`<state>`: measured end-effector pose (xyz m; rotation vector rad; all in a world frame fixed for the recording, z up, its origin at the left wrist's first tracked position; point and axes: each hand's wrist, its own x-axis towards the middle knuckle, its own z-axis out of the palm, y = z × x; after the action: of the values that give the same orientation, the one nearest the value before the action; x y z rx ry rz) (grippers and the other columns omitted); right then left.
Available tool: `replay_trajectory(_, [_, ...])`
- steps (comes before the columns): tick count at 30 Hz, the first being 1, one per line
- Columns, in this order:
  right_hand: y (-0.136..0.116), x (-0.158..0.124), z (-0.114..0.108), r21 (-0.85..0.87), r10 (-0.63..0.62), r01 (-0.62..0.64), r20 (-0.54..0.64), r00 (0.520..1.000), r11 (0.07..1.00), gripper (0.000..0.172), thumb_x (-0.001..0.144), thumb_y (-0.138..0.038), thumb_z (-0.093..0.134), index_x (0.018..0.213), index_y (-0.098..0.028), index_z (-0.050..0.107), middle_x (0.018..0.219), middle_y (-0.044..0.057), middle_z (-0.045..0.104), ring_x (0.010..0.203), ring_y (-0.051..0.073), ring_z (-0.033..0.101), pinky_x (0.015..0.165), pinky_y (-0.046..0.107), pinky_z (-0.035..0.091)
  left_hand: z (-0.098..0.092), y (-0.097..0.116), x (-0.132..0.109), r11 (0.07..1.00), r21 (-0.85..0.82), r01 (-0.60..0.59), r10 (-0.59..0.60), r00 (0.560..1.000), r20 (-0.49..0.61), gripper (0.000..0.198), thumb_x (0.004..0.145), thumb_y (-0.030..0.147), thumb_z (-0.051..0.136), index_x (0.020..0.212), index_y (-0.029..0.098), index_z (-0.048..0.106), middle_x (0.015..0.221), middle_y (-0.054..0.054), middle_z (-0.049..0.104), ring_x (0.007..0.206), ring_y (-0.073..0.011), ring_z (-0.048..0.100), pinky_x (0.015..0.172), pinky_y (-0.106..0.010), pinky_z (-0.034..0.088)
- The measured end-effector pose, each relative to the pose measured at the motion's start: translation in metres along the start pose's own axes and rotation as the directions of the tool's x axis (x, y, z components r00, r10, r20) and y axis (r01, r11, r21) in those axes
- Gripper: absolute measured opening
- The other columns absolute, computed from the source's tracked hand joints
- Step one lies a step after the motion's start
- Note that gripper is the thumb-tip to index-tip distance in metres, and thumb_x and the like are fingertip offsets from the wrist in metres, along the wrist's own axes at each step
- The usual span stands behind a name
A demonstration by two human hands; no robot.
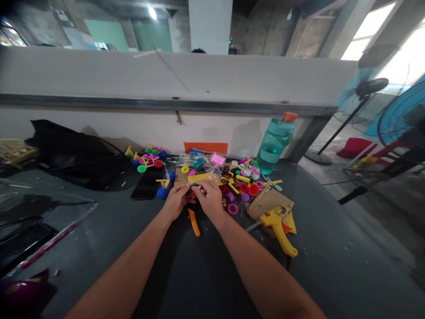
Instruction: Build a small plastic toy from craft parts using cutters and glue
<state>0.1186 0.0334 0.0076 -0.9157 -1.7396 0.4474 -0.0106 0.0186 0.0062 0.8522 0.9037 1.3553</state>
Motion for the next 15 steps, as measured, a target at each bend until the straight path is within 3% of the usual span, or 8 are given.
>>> replay_trajectory(4, [-0.0013,-0.0009,0.001,0.009,0.015,-0.015,-0.044,0.999,1.0,0.011,0.078,-0.028,0.058,0.081,-0.022,0.066,0.08,0.004,0.065,0.081,0.018,0.059,0.077,0.032,0.047,-0.0011,-0.0019,0.0005,1.0,0.019,-0.004,0.004,1.0,0.011,0.032,0.065,0.043,0.067,0.068,0.012,0.062,0.057,0.0,0.055,0.052,-0.0098,0.053,0.047,-0.023,0.05])
replay_trajectory(15, [0.0049,-0.0019,0.0022,0.059,0.07,-0.07,-0.008,0.998,0.996,0.018,0.082,-0.029,0.051,0.087,-0.022,0.066,0.084,0.004,0.066,0.082,0.018,0.061,0.073,0.031,0.049,0.0003,-0.0001,-0.0013,0.996,0.086,-0.02,0.019,1.0,0.013,0.03,0.064,0.043,0.068,0.069,0.014,0.062,0.062,0.0,0.056,0.054,-0.0095,0.052,0.048,-0.022,0.049])
